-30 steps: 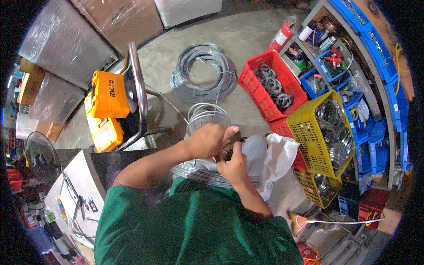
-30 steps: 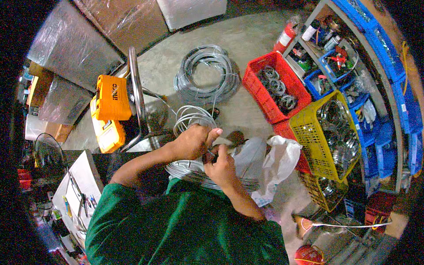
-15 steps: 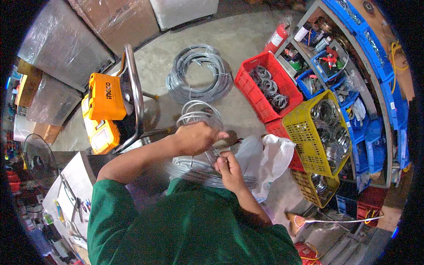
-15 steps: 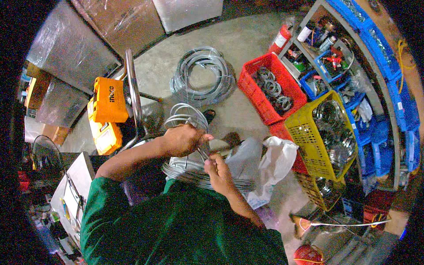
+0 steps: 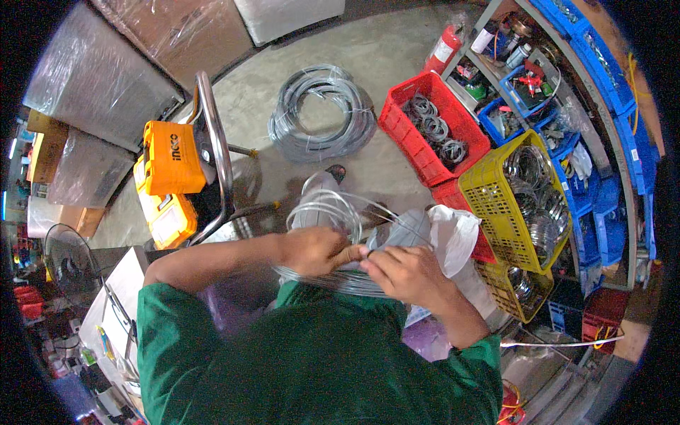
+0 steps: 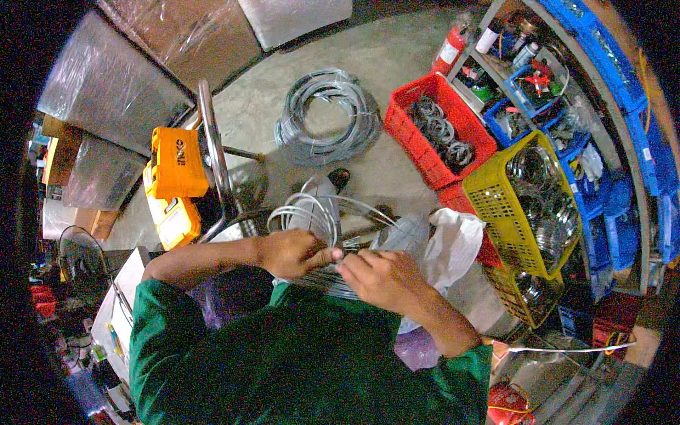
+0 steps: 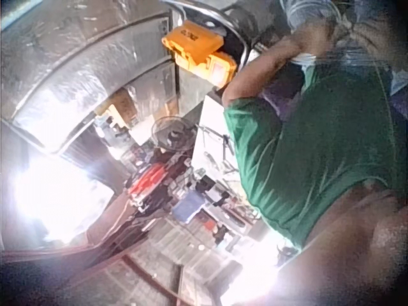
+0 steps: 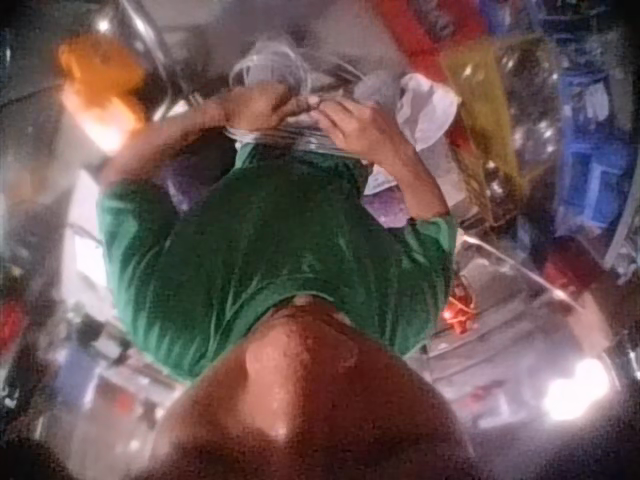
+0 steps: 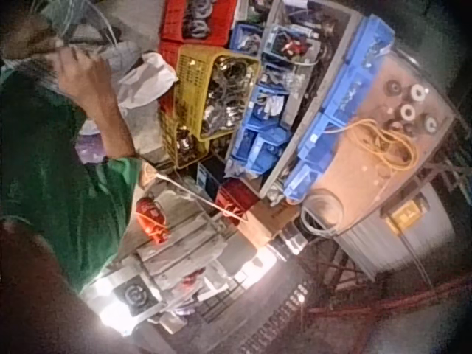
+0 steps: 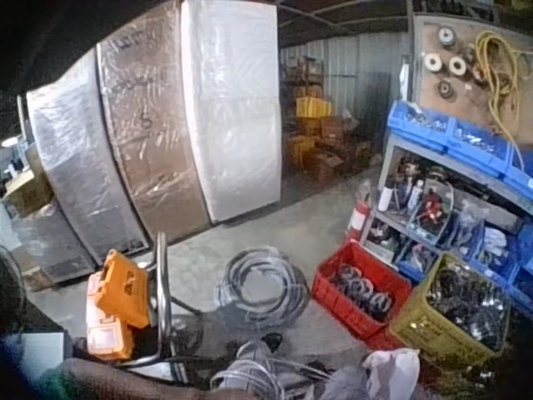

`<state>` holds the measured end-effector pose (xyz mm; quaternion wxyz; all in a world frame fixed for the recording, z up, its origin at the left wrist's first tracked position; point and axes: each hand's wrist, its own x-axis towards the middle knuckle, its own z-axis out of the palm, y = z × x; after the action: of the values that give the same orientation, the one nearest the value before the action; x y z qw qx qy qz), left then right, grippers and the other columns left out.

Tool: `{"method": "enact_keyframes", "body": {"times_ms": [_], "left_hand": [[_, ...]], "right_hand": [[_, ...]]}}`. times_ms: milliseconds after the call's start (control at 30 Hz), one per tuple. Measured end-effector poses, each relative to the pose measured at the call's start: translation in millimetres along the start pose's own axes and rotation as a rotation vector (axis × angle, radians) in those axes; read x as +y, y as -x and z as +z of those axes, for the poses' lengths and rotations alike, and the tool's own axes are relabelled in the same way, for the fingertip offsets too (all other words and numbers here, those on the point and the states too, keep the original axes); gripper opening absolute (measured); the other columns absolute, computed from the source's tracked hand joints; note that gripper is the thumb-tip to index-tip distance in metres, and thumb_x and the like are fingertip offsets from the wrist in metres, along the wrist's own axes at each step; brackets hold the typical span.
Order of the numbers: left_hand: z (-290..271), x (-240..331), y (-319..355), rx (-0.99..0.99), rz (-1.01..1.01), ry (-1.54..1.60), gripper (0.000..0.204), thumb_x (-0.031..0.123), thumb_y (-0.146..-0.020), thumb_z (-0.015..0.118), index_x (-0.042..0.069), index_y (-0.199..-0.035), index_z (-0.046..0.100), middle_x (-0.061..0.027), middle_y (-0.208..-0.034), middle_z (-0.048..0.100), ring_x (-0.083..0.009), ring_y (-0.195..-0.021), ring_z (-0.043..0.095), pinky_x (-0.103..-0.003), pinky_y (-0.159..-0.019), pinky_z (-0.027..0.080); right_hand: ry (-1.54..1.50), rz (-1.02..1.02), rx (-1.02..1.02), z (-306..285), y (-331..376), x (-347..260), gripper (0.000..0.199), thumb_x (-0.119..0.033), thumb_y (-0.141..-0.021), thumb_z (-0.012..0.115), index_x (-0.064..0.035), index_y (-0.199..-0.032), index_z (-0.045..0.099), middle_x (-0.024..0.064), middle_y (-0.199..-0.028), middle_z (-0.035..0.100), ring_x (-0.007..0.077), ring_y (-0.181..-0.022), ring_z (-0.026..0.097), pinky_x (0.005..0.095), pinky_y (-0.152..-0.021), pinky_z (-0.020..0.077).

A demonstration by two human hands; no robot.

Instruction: The person sits on the floor and coils a length of silver wire into a neat bundle by hand. They repeatedly wrap the wire around their fingers and hands to form loops, then secure the bundle with a small twist tie.

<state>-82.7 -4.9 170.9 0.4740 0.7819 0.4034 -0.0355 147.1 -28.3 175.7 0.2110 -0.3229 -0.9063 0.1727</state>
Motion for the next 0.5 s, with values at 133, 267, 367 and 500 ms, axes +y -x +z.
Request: {"method": "enact_keyframes", "body": {"times_ms": [133, 267, 367, 500], "left_hand": [[21, 6, 8, -0.160, -0.099, 0.343, 0.078, 0.062, -0.100, 0.029, -0.006, -0.077, 0.059, -0.0175, -0.064, 0.060, -0.0361, -0.055, 0.056, -0.051, -0.059, 0.046], [31, 13, 14, -0.479, -0.220, 0.853, 0.059, 0.059, -0.099, 0.044, 0.009, -0.068, 0.050, -0.0007, -0.063, 0.047, -0.0117, -0.052, 0.044, -0.031, -0.047, 0.036], [32, 30, 16, -0.732, 0.057, 1.206, 0.048, 0.042, -0.099, 0.057, 0.014, -0.064, 0.040, 0.0058, -0.058, 0.037, -0.0056, -0.049, 0.035, -0.025, -0.045, 0.024], [20, 42, 7, -0.938, 0.552, 1.615, 0.050, 0.029, -0.096, 0.054, 0.015, -0.054, 0.033, 0.0038, -0.047, 0.036, -0.0090, -0.039, 0.036, -0.028, -0.038, 0.026]], "right_hand": [[-0.001, -0.111, -0.061, -15, 5, 3, 0.020, -0.026, -0.085, 0.071, -0.0093, -0.090, 0.062, 0.0048, -0.074, 0.061, 0.0232, -0.065, 0.065, 0.0364, -0.059, 0.0535], [0.020, -0.101, -0.041, -39, -2, 32, 0.035, -0.033, -0.078, 0.076, -0.0094, -0.101, 0.063, 0.0075, -0.078, 0.060, 0.0267, -0.069, 0.063, 0.0392, -0.060, 0.0502], [-0.120, -0.134, 0.013, -48, -22, 52, 0.043, -0.038, -0.076, 0.077, -0.0075, -0.105, 0.066, 0.0092, -0.082, 0.062, 0.0273, -0.074, 0.063, 0.0384, -0.062, 0.0493], [-1.065, -0.081, -0.041, -20, -49, 48, 0.056, -0.050, -0.077, 0.076, -0.0024, -0.106, 0.068, 0.0116, -0.096, 0.067, 0.0259, -0.089, 0.067, 0.0346, -0.073, 0.0517]]}}
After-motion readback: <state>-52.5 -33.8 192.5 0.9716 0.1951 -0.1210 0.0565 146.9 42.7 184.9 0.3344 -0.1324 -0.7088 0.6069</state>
